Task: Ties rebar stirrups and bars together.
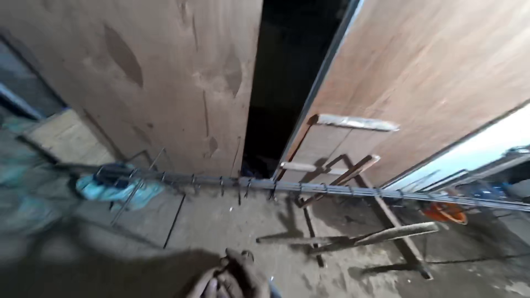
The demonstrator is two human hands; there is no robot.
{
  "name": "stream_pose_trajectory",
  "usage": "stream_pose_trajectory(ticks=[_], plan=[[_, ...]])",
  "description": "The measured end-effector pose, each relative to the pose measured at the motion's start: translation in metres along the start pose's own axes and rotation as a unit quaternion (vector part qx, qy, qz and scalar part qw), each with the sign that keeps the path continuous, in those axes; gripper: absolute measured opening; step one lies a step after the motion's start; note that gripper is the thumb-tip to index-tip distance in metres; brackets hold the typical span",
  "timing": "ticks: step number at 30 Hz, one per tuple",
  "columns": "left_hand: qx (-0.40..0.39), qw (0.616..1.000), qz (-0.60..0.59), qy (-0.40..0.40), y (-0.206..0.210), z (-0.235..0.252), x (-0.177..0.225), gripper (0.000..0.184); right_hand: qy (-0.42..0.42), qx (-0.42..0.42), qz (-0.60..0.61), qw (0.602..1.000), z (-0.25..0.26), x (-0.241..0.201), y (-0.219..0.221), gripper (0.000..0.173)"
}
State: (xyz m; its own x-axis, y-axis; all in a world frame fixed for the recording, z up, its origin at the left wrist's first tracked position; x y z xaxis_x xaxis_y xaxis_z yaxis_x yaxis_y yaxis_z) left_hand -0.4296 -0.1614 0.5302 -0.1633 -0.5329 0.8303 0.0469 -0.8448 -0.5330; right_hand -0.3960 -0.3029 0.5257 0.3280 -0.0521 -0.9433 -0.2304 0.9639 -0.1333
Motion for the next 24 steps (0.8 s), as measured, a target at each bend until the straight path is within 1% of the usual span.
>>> stream_pose_trajectory(ticks=[2, 4, 7, 10, 13, 15, 16, 17, 18, 19, 20, 21, 22, 23, 24], plan=[[0.018, 1.000, 0.003, 0.023, 0.002, 0.009, -0.003, 0.024, -0.038, 0.013, -0.044, 0.998, 0.002, 0.003, 0.001, 0.038], [0.035, 0.999, 0.010, 0.032, 0.002, 0.020, -0.005, 0.023, -0.067, 0.022, -0.087, 0.994, 0.008, 0.006, 0.001, 0.028], [0.037, 0.999, 0.009, 0.034, 0.001, 0.038, -0.013, 0.023, -0.103, 0.001, -0.165, 0.981, 0.027, 0.009, 0.005, 0.019], [0.041, 0.999, 0.005, 0.025, -0.007, 0.062, -0.023, 0.023, -0.144, -0.012, -0.155, 0.977, 0.054, 0.021, 0.012, 0.017], [0.042, 0.999, -0.027, 0.018, -0.024, 0.092, -0.034, 0.020, -0.187, -0.029, -0.131, 0.973, 0.091, 0.028, 0.025, 0.022], [0.057, 0.997, -0.057, 0.010, -0.038, 0.116, -0.041, 0.017, -0.206, -0.035, -0.107, 0.972, 0.121, 0.033, 0.032, 0.026], [0.065, 0.995, -0.079, 0.008, -0.044, 0.130, -0.044, 0.017, -0.211, -0.041, -0.085, 0.973, 0.137, 0.038, 0.036, 0.030], [0.070, 0.991, -0.110, 0.011, -0.049, 0.144, -0.047, 0.017, -0.207, -0.057, -0.060, 0.975, 0.153, 0.044, 0.042, 0.040], [0.075, 0.985, -0.158, 0.017, -0.054, 0.161, -0.049, 0.019, -0.190, -0.091, -0.042, 0.977, 0.169, 0.051, 0.051, 0.055], [0.081, 0.974, -0.211, 0.029, -0.061, 0.178, -0.049, 0.021, -0.162, -0.140, -0.020, 0.977, 0.184, 0.057, 0.062, 0.074], [0.098, 0.957, -0.269, 0.039, -0.071, 0.194, -0.049, 0.021, -0.129, -0.199, 0.002, 0.972, 0.198, 0.061, 0.074, 0.088], [0.130, 0.931, -0.339, 0.047, -0.083, 0.209, -0.050, 0.020, -0.096, -0.256, 0.011, 0.962, 0.211, 0.067, 0.085, 0.091], [0.169, 0.895, -0.409, 0.058, -0.099, 0.225, -0.051, 0.019, -0.080, -0.295, 0.005, 0.952, 0.221, 0.075, 0.094, 0.077], [0.216, 0.858, -0.462, 0.067, -0.120, 0.242, -0.051, 0.020, -0.081, -0.325, -0.010, 0.942, 0.228, 0.084, 0.102, 0.054], [0.253, 0.823, -0.502, 0.082, -0.143, 0.255, -0.054, 0.026, -0.090, -0.339, -0.037, 0.936, 0.233, 0.093, 0.106, 0.033]])
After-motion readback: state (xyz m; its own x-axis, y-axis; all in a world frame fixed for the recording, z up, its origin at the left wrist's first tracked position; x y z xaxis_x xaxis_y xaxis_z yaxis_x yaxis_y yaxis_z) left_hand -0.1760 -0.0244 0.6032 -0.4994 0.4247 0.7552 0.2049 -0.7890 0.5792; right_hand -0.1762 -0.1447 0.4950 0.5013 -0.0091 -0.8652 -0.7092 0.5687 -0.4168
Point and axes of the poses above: each hand's wrist, its own z-axis towards the middle knuckle, its own y-axis out of the palm, x = y × z, the point moved 9 cm from there along z, towards the middle knuckle, and after that the axes turned 10 degrees about -x, right-handed, at the moved point
